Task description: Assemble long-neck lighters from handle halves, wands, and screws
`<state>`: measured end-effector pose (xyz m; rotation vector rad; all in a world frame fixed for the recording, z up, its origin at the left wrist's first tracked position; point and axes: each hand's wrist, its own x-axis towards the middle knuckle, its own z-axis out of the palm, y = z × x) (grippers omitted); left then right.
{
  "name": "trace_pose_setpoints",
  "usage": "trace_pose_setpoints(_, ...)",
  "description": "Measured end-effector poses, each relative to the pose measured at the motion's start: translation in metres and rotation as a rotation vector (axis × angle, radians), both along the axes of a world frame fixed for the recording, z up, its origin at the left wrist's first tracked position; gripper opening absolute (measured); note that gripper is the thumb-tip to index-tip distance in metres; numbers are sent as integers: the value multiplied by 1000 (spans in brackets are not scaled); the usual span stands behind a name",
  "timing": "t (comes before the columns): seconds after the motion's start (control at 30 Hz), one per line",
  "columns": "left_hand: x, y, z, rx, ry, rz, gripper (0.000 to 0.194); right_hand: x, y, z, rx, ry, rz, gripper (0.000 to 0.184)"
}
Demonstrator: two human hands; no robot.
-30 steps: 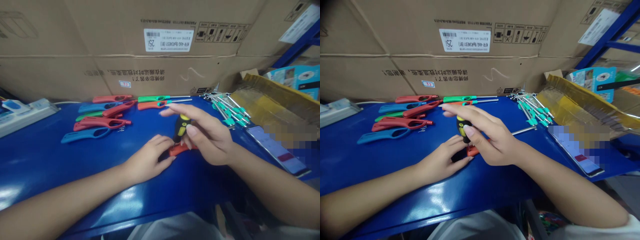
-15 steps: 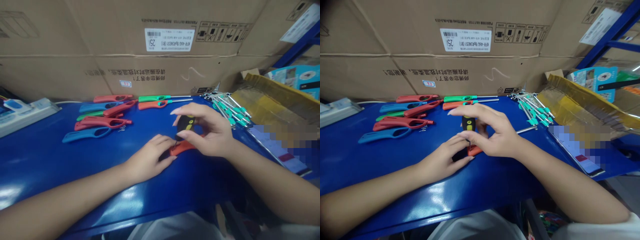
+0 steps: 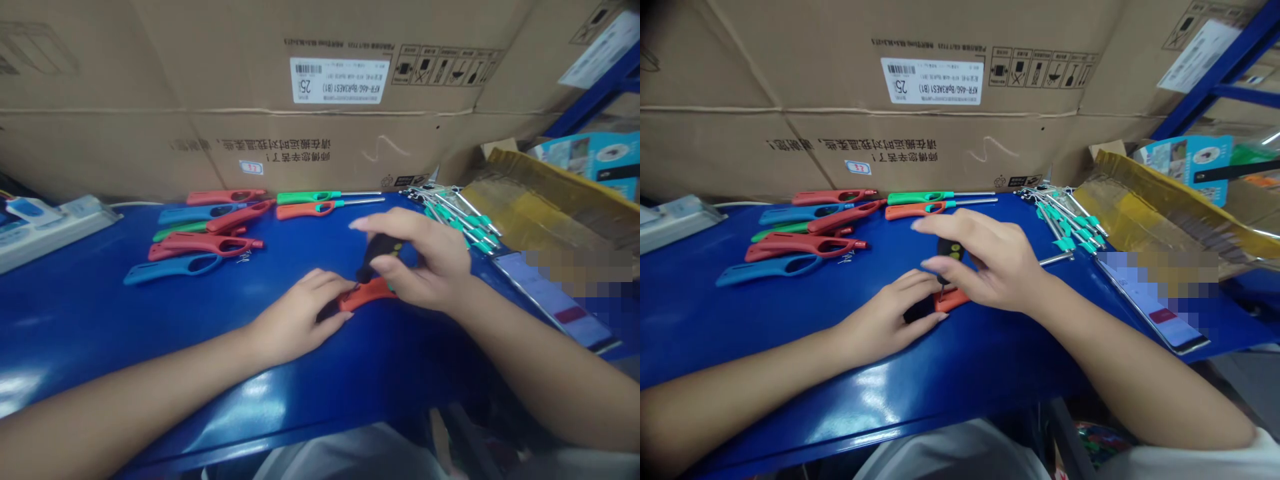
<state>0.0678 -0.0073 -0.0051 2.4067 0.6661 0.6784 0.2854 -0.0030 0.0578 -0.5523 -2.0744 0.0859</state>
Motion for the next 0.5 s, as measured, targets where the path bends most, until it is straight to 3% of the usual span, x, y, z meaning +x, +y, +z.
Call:
trace_pose_setpoints(0.13,0,0,0,-6,9,2,32,-3,-3,-4,-300,46,89,41)
trace_pose_setpoints(0.3,-1,-1,0,7,7,1,33,-4,-5,-3,10,14,-43,36)
trace_pose_setpoints(0.5,-1,-1,1,-2,22,16,31,-4,-9,5,-202,40,80,35)
